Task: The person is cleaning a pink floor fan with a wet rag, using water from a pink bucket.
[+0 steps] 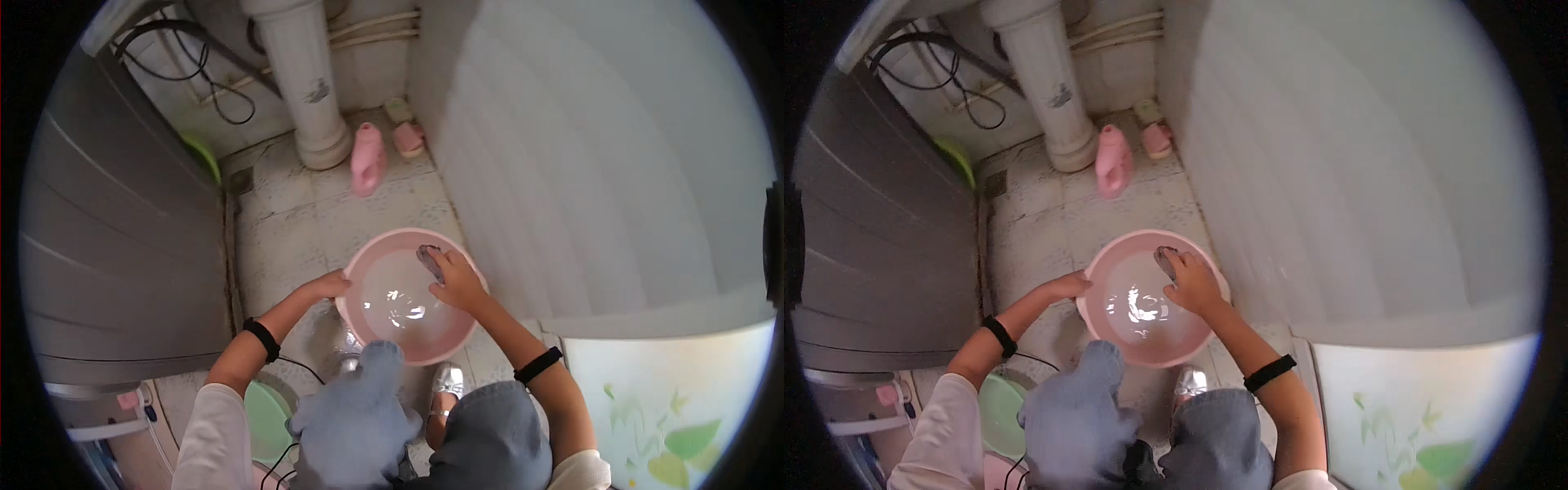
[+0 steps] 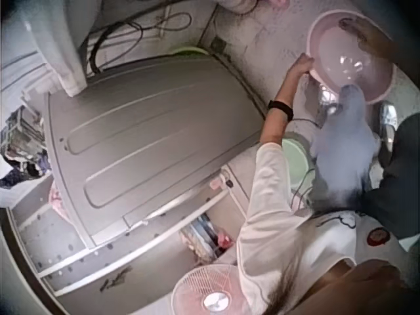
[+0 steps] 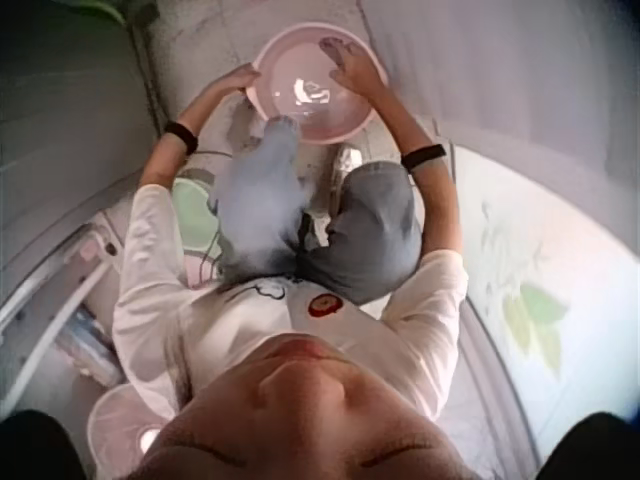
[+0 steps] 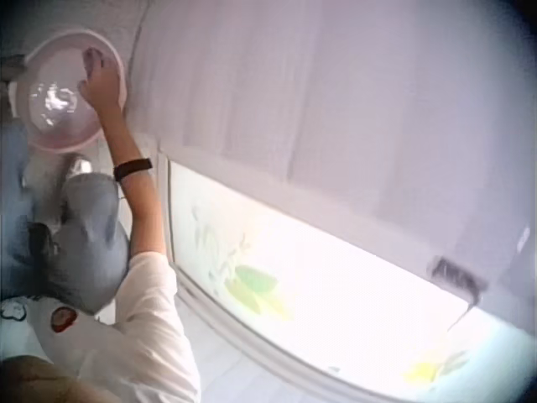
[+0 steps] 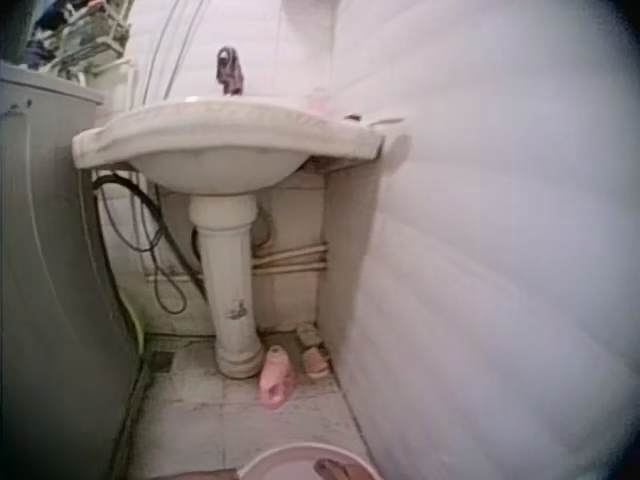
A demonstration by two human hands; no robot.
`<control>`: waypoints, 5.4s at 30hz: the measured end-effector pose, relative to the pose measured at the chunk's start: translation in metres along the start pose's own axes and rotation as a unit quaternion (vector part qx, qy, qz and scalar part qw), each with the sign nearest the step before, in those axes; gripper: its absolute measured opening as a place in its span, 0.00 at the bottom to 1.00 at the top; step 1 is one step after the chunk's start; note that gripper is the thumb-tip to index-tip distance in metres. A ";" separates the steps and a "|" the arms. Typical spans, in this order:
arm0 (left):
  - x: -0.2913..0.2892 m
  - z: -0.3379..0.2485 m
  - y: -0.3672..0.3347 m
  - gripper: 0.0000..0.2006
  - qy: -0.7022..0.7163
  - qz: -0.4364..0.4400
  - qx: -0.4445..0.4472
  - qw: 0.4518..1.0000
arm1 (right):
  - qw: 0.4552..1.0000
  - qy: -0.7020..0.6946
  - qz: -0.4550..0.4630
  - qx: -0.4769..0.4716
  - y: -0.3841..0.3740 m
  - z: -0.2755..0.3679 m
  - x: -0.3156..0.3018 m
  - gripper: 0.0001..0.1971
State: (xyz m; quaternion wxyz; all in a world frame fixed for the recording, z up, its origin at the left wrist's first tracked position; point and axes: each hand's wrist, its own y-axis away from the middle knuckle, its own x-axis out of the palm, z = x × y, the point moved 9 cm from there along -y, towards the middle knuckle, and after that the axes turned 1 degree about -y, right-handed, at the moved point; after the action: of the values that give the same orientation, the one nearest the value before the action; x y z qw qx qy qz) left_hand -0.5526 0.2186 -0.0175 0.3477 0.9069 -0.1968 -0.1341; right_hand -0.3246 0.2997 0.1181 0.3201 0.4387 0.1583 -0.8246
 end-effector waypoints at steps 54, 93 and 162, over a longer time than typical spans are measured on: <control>0.091 -0.052 -0.056 0.13 -0.372 -0.356 0.141 0.846 | 0.964 0.034 0.224 0.141 0.007 -0.089 0.152 0.20; 0.107 -0.046 -0.068 0.13 0.572 -0.099 0.094 0.809 | 0.585 -0.686 0.064 0.427 -0.011 -0.075 0.176 0.23; 0.025 -0.043 -0.041 0.09 -0.097 -0.310 0.125 0.937 | 0.986 -0.128 0.101 0.041 -0.031 -0.073 0.106 0.17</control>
State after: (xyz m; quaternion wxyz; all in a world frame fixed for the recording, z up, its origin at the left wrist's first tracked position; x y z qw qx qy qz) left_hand -0.5028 0.2600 -0.0167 0.1517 0.9416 0.0462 -0.2971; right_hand -0.3437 0.3214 -0.0112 0.4009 0.3560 0.0368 -0.8433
